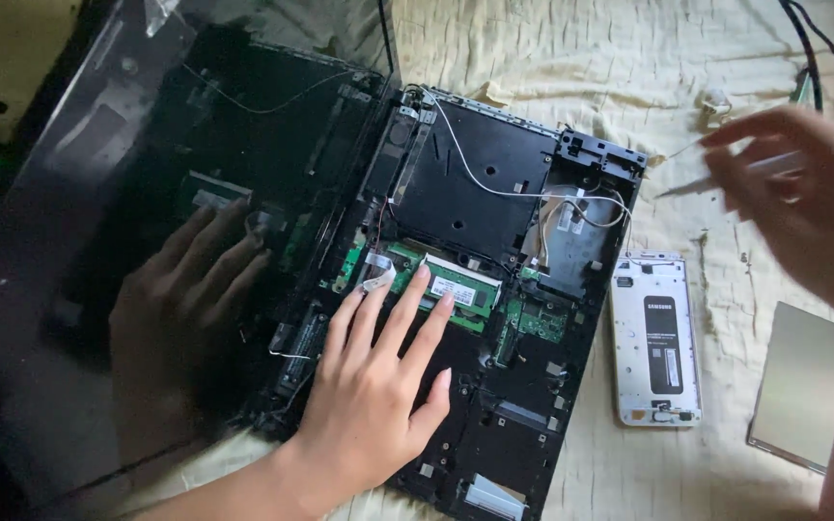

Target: Positioning and installing internal components like RAM and connecting cables inside a laptop.

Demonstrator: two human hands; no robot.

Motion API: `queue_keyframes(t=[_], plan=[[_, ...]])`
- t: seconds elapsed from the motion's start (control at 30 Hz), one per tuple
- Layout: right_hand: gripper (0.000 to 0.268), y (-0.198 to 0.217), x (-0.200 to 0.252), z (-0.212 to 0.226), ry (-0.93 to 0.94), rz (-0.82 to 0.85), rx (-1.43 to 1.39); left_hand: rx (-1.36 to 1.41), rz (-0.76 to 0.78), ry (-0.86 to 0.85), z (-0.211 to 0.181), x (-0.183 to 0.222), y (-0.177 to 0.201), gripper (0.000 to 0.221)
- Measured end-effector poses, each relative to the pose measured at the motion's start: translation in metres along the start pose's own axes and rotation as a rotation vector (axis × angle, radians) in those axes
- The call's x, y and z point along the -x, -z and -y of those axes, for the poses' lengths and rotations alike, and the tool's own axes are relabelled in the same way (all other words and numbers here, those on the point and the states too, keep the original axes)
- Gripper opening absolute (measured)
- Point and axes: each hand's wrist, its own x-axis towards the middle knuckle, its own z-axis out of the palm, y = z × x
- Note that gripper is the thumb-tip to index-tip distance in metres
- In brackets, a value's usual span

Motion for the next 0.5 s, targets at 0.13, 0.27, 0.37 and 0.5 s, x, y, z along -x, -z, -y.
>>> queue_keyframes(t=[0.13,0.27,0.37,0.5], plan=[[0.027,-0.01,-0.007,0.065,0.14,0.091,0.122,-0.022,0.026,0.014,0.001,0.001,-0.003,0.066],[0.029,-0.029,-0.015,0.106,0.137,0.275,0.112,-0.048,0.046,-0.001,0.001,0.003,-0.004,0.075],[0.029,-0.043,-0.016,0.111,0.238,0.337,0.145,-0.046,0.042,-0.001,0.001,0.002,-0.003,0.076],[0.03,-0.05,-0.015,0.111,0.209,0.383,0.161,-0.053,0.054,0.007,0.001,0.001,-0.003,0.076]])
